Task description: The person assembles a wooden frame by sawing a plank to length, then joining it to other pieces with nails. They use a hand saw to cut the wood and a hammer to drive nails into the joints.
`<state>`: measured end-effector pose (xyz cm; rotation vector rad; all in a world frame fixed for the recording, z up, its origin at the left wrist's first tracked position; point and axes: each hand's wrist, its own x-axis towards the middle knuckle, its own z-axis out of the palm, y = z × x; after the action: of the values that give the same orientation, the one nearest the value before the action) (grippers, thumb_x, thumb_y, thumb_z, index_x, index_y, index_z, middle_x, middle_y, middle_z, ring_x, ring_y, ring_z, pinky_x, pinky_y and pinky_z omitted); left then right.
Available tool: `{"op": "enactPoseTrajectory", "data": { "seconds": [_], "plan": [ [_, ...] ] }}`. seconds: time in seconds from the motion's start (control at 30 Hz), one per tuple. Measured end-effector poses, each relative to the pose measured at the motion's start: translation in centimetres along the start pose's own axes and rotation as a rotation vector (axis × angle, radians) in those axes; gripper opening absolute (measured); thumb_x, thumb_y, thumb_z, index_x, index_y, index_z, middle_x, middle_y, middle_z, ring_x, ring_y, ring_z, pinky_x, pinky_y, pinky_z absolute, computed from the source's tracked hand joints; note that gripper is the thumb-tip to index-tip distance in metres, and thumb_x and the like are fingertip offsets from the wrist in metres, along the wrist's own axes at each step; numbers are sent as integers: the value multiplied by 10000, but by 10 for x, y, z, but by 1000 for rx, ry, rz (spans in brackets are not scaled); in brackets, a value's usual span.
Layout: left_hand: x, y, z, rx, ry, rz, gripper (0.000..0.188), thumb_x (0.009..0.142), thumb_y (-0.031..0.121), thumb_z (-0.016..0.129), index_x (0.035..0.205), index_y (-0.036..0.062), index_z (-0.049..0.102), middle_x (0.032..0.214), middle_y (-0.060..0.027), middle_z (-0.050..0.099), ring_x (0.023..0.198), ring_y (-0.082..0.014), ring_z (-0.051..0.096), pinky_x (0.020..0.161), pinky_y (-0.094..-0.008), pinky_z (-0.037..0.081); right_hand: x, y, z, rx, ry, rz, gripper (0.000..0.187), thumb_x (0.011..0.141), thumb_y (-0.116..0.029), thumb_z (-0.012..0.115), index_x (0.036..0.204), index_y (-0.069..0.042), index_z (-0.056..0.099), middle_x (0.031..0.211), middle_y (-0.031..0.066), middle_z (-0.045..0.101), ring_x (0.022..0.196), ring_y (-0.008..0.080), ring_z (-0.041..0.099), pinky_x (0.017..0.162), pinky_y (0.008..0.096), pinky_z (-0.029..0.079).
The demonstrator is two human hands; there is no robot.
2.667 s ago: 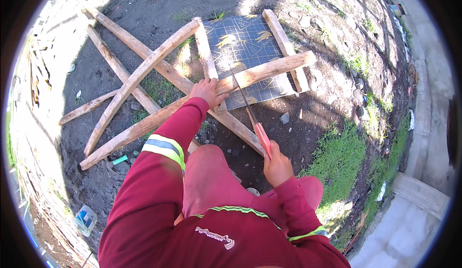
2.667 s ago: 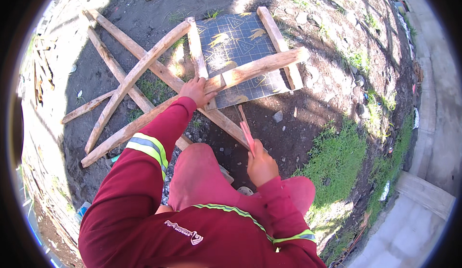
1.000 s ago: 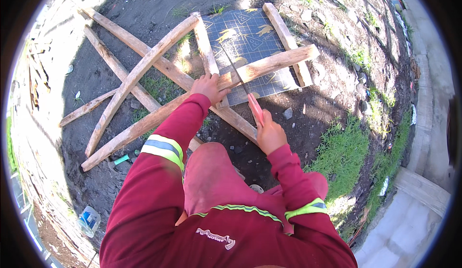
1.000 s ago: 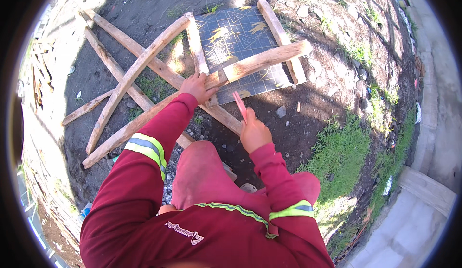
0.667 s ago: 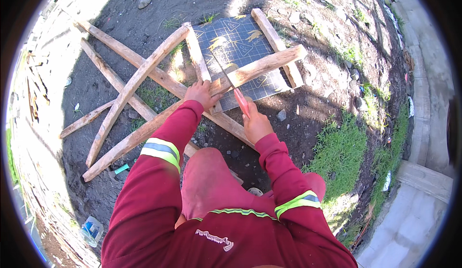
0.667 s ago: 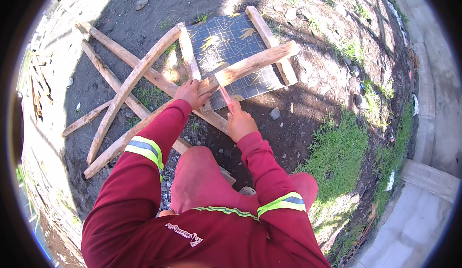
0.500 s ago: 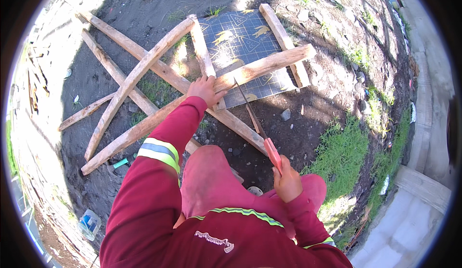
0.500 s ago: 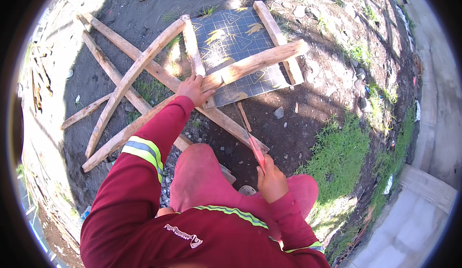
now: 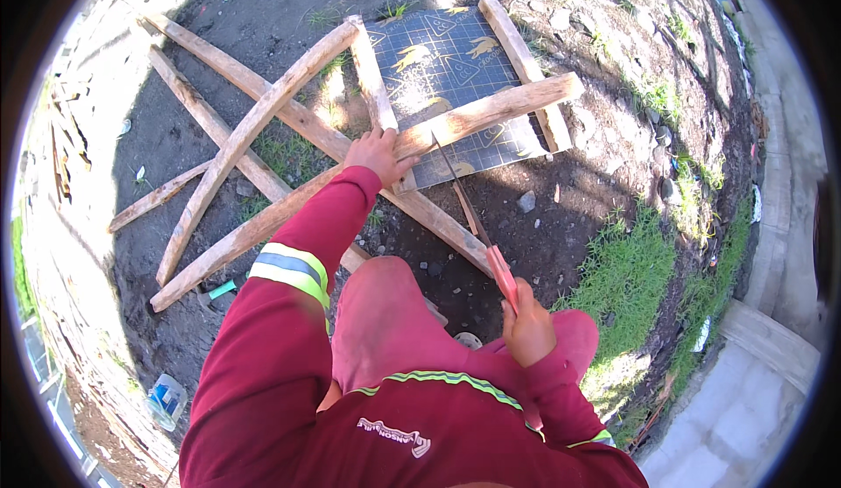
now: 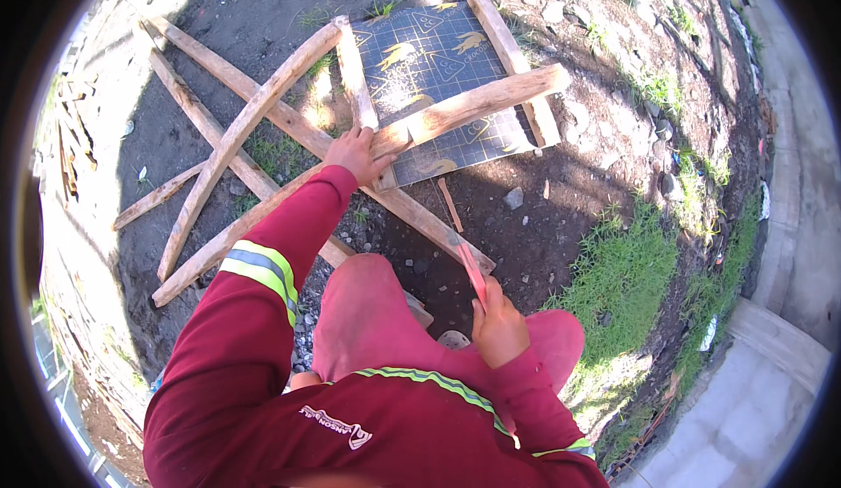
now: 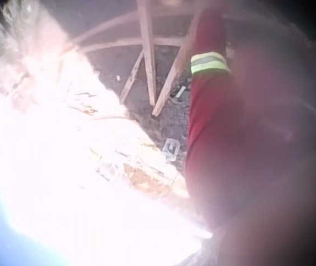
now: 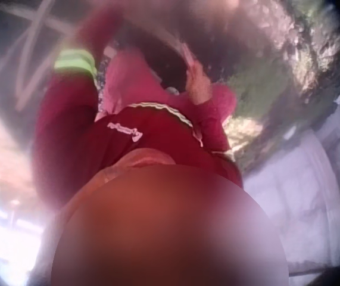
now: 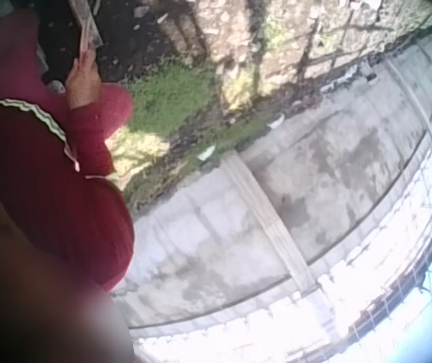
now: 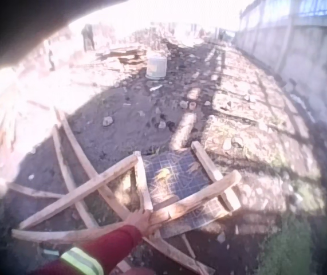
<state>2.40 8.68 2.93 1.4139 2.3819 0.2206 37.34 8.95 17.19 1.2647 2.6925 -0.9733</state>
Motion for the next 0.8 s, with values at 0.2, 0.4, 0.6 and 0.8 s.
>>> {"op": "enactPoseTrajectory", "data": {
  "seconds": [0.2,0.4,0.6,0.8],
  "plan": [
    [-1,1,-2,1,18,12,643,822,553,633,1119,-12,556,1090,-218,598,1057,-367,589,899,-436,477,89,-9,32,-35,30,-53,276,912,-174,556,1138,-61,444,786,246,632,727,458,634,620,545,507],
    [-2,2,-3,-6,-22,24,640,824,565,627,1111,-3,559,1101,-209,593,1050,-360,594,892,-442,478,81,-19,25,42,25,-19,260,899,-161,572,1104,-55,453,843,262,648,752,452,643,635,533,513],
    [-1,-2,0,8,-16,20,618,825,561,630,1094,10,559,1107,-204,588,1047,-359,593,891,-439,479,23,-33,-18,1,-62,78,393,892,-155,583,1234,-34,431,851,252,646,743,442,647,632,522,524],
    [-1,5,-6,37,42,6,627,830,548,631,1127,1,546,1114,-198,588,1067,-363,582,897,-442,477,127,-12,56,0,-60,64,297,895,-132,577,1141,-36,442,787,274,629,742,455,629,639,517,499]
  ]
}}
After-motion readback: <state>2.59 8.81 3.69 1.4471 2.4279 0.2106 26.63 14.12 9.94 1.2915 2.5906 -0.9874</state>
